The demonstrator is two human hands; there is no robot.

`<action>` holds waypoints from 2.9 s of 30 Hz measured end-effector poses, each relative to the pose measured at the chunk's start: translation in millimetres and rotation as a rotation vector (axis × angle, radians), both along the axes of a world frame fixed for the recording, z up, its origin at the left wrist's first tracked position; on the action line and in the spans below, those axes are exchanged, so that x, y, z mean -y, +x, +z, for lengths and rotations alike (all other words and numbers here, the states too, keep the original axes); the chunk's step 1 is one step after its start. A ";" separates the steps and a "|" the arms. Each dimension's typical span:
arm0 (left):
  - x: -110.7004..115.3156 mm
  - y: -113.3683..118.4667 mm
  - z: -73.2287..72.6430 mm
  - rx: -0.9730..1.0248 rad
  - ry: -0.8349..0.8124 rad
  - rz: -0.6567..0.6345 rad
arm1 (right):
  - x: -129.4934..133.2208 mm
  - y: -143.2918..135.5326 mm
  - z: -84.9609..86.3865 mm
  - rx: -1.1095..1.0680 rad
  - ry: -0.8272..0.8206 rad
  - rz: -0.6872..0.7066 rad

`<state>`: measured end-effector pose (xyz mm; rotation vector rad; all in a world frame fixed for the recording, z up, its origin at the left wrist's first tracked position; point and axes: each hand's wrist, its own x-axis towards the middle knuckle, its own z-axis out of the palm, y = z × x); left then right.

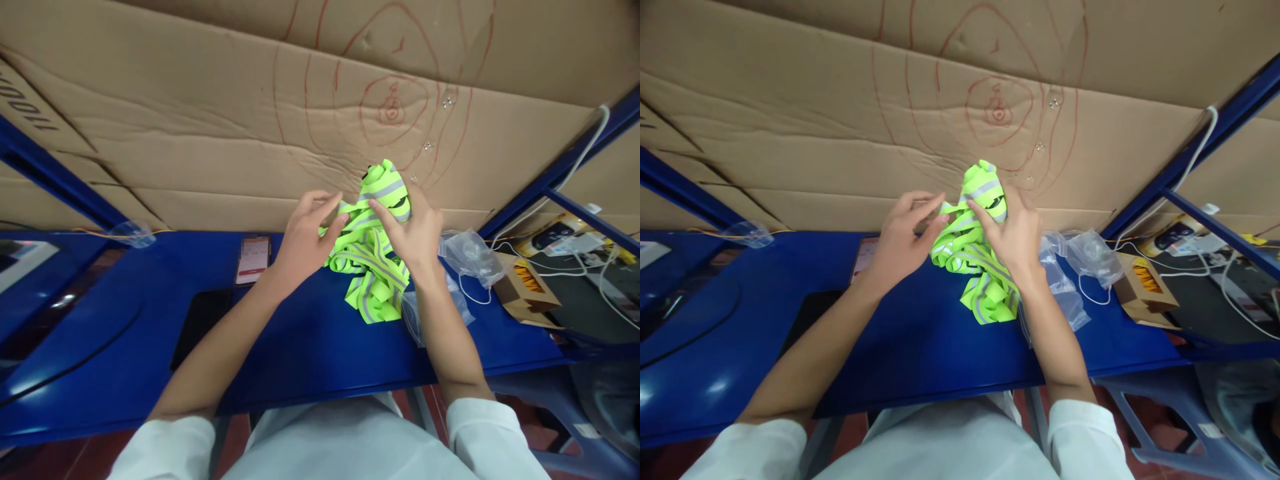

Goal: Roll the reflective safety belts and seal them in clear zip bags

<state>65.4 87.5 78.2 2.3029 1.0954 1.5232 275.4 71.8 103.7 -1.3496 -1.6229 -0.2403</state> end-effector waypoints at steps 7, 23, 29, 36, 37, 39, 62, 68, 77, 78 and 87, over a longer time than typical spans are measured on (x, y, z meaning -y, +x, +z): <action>8.1 2.2 7.0 -0.021 -0.029 0.002 | -2.2 -0.2 -0.9 -0.041 0.016 0.046; -1.1 9.5 7.6 0.736 -1.040 -0.953 | 3.3 -1.8 11.0 -0.425 -0.074 0.402; 0.1 12.1 4.3 0.637 -0.990 -0.782 | 3.3 -3.5 10.7 -0.488 -0.211 0.404; -3.6 12.9 3.0 0.535 -0.715 -0.516 | -7.2 -2.2 1.5 -0.259 -0.182 0.214; -3.4 12.2 3.7 0.502 -0.705 -0.492 | -6.9 -1.8 1.4 -0.232 -0.180 0.193; -2.2 10.0 6.0 0.462 -0.712 -0.468 | -5.5 -0.7 2.4 -0.210 -0.193 0.184; 34.2 23.6 -0.4 0.201 -0.108 -0.020 | 1.2 4.8 10.8 -0.269 -0.142 0.145; 0.7 10.7 0.7 0.442 -0.408 -0.485 | 0.5 11.2 13.0 -0.607 -0.351 0.474; -22.7 10.7 -17.6 0.456 -0.465 -0.507 | -7.9 0.8 0.1 -0.831 -0.641 0.747; -21.9 9.5 -17.1 0.448 -0.527 -0.574 | -7.9 -1.8 -0.9 -0.818 -0.662 0.761; -22.3 9.5 -19.4 0.583 -0.585 -0.591 | -8.3 -12.4 -4.9 -0.443 -0.299 0.493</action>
